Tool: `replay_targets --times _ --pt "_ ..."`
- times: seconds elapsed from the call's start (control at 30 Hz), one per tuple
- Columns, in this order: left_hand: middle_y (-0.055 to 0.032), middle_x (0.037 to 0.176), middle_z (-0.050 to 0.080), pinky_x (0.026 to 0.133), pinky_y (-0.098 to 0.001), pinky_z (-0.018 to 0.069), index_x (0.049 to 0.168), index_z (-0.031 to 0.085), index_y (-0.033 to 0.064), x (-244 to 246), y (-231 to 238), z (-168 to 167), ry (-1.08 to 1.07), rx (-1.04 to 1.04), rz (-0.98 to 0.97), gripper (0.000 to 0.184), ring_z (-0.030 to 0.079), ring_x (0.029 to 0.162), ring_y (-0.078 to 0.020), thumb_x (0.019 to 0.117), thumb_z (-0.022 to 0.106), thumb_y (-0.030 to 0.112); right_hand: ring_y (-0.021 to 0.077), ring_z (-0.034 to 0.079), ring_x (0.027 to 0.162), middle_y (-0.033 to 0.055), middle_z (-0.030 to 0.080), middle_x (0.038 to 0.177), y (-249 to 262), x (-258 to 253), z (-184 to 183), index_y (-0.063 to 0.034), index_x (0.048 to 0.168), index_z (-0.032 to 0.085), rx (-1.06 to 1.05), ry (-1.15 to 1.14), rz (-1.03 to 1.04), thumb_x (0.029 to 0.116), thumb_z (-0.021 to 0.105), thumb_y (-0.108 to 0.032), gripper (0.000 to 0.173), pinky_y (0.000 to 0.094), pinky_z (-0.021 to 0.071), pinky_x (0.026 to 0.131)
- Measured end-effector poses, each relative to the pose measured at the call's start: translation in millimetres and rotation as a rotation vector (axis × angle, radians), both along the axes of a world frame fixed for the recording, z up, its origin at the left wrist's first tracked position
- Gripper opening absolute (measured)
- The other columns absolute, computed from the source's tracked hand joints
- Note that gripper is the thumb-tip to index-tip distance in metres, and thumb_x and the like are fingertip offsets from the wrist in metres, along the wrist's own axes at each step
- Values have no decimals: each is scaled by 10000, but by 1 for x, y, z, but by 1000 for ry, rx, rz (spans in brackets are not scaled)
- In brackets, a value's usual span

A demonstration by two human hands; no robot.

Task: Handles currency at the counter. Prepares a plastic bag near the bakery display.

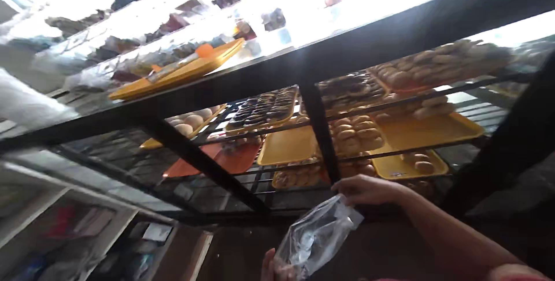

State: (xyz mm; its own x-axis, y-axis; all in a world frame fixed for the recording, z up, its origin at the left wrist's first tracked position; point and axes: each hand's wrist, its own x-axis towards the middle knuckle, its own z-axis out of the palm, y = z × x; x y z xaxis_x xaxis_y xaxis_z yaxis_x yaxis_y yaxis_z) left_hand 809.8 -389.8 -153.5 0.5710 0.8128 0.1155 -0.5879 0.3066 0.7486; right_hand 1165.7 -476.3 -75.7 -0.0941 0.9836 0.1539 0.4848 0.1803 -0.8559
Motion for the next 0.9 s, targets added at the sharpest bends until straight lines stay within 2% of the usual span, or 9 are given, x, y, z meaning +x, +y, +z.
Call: replay_targets --times 0.17,0.27,0.37,0.47,0.57,0.67,0.7,0.77,0.9 --pt "61 781 733 685 -219 601 1136 745 311 -9 37 -14 -11 -133 62 278 694 675 -45 1058 495 217 71 679 962 39 724 1060 45 5 114 -51 1237 687 471 -204 -45 1000 621 -267 327 282 577 884" --pt "35 805 742 689 -238 608 1156 729 273 -13 65 -26 -64 -221 38 272 703 685 -63 1071 471 281 51 684 947 25 727 1032 71 -9 183 -28 1130 707 760 -389 -107 981 613 -186 236 242 590 864" --pt "-14 880 767 694 -273 619 1179 738 234 -21 96 -33 -102 -287 -26 281 724 711 -104 1034 541 374 -17 663 886 24 727 1010 108 -35 253 -14 1174 700 874 -534 -178 1007 605 -191 261 166 562 818" --pt "-7 884 765 709 -274 623 1197 685 213 -33 128 -31 -9 -324 -45 406 730 730 -104 1104 310 338 -35 624 831 -2 703 961 177 -62 314 -53 1147 707 912 -612 -185 1022 594 -269 274 159 525 784" --pt "-14 822 747 677 -274 621 1163 680 179 -48 161 -30 7 -402 -59 447 717 688 -108 1107 251 291 63 644 865 12 704 984 268 -96 363 -90 1104 718 816 -734 -215 1015 588 -329 286 288 533 825" --pt "9 766 717 636 -269 611 1145 654 170 -58 187 -27 69 -454 -23 452 694 635 -96 1113 219 290 277 639 1058 140 680 1112 353 -139 384 -21 1071 701 581 -942 -248 1038 510 -473 492 521 470 936" --pt "9 749 708 624 -269 608 1146 662 164 -63 194 -27 74 -473 -16 449 687 622 -98 1111 231 285 309 619 1150 170 653 1222 373 -152 385 -7 1084 700 483 -1007 -275 1045 449 -544 595 546 460 980" --pt "10 739 701 628 -271 611 1149 665 162 -72 206 -31 69 -496 -21 444 687 623 -100 1114 242 291 320 614 1150 182 632 1239 396 -172 382 -14 1067 691 328 -1075 -371 1035 380 -627 688 570 460 931" --pt "15 709 684 593 -268 601 1090 670 155 -85 221 -39 39 -580 -8 458 674 596 -99 1114 229 279 296 649 990 134 683 1022 409 -177 379 -65 1073 713 220 -1248 -557 1013 538 -476 451 532 487 820"
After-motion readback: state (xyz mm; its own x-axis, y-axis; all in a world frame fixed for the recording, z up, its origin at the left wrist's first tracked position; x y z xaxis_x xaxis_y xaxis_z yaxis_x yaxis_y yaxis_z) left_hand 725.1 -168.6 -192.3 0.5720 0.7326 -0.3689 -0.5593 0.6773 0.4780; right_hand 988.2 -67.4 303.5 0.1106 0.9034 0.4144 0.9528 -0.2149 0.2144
